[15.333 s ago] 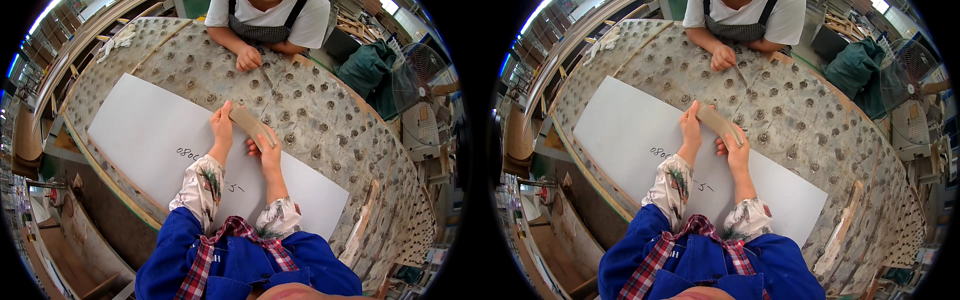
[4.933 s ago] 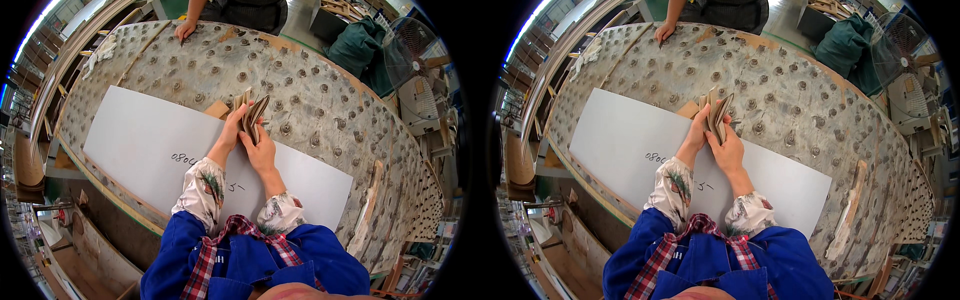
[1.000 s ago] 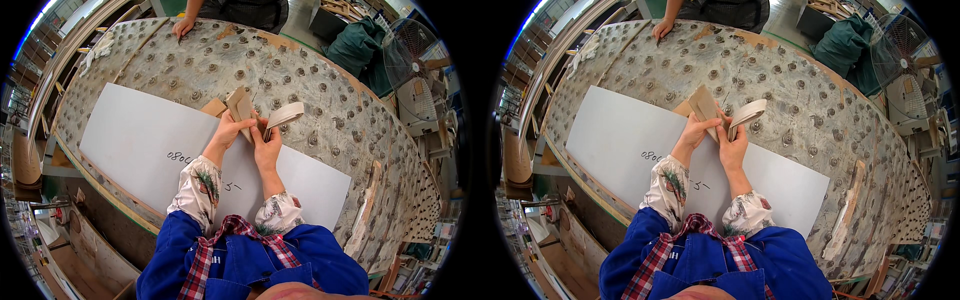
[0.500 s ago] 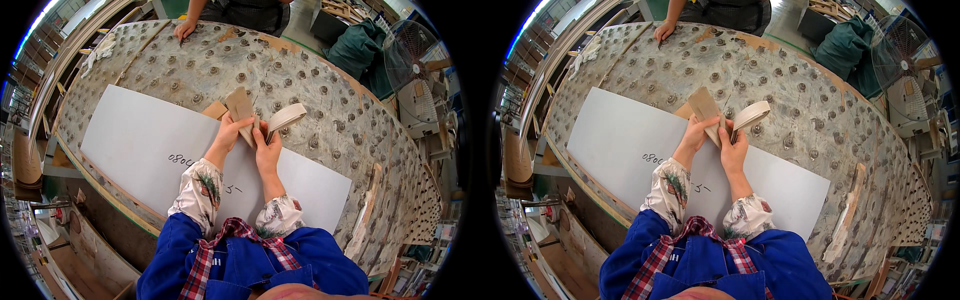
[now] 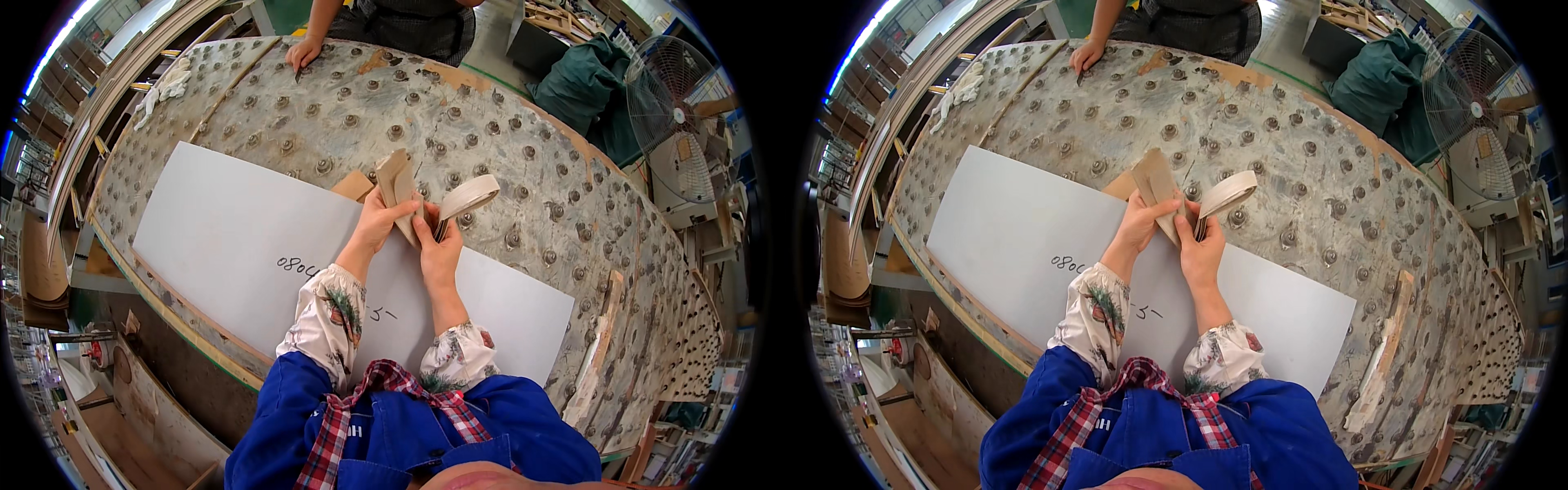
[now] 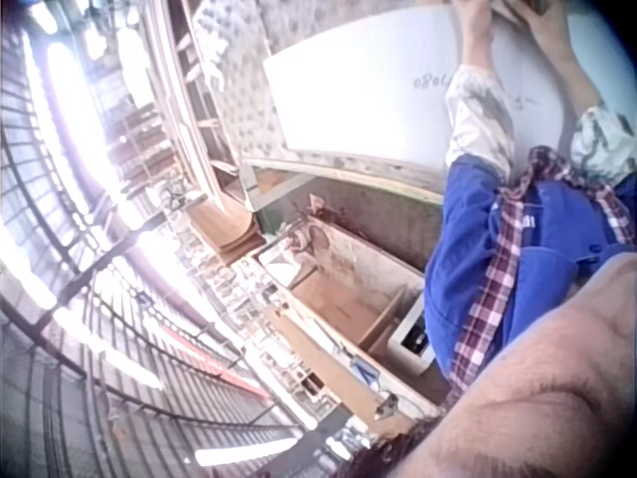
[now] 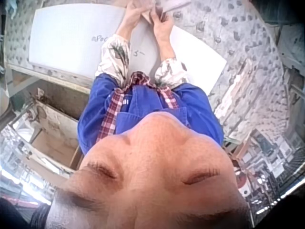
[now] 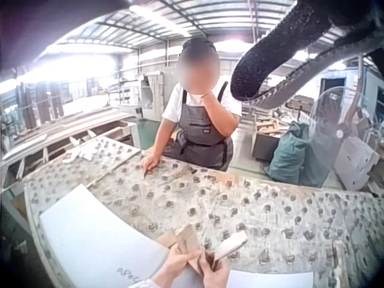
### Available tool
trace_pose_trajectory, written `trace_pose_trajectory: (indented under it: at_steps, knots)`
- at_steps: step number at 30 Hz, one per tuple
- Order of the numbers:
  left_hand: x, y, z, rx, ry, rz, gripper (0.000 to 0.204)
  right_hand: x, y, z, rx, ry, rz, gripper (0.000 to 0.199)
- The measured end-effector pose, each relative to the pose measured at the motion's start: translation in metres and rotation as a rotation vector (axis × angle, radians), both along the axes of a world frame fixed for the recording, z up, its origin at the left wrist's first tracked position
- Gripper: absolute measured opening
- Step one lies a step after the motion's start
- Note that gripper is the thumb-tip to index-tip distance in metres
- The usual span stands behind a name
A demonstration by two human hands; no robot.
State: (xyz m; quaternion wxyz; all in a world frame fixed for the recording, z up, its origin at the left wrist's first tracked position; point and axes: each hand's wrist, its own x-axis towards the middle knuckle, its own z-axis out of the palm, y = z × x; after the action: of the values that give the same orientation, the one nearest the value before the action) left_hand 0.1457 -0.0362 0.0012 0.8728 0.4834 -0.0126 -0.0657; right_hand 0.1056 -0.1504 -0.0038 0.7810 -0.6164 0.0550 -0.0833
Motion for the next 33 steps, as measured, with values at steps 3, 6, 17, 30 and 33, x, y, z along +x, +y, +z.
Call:
trace_pose_trajectory:
  at_steps: [3,6,17,30,33]
  knots:
    - [0.0009,0.0003,-0.0054,0.002,-0.003,-0.004,0.023,-0.0008,0.0018,0.0036,0.03,-0.013,0.002,0.023]
    - [0.0009,0.0002,-0.0054,0.017,0.005,-0.002,0.023,-0.0011,0.0022,0.0063,0.039,-0.023,0.008,0.022]
    - [-0.0003,0.002,-0.0038,0.032,0.025,-0.016,0.022,-0.0002,0.0016,0.0013,-0.005,0.004,-0.02,0.022]
    - [-0.0004,0.0001,-0.0036,0.028,-0.022,-0.019,0.022,-0.0008,0.0025,0.0017,-0.041,0.03,-0.087,0.022]
    - [-0.0016,0.0008,-0.0042,0.016,-0.011,0.031,0.022,-0.0022,0.0035,0.0053,-0.044,0.031,-0.091,0.023]
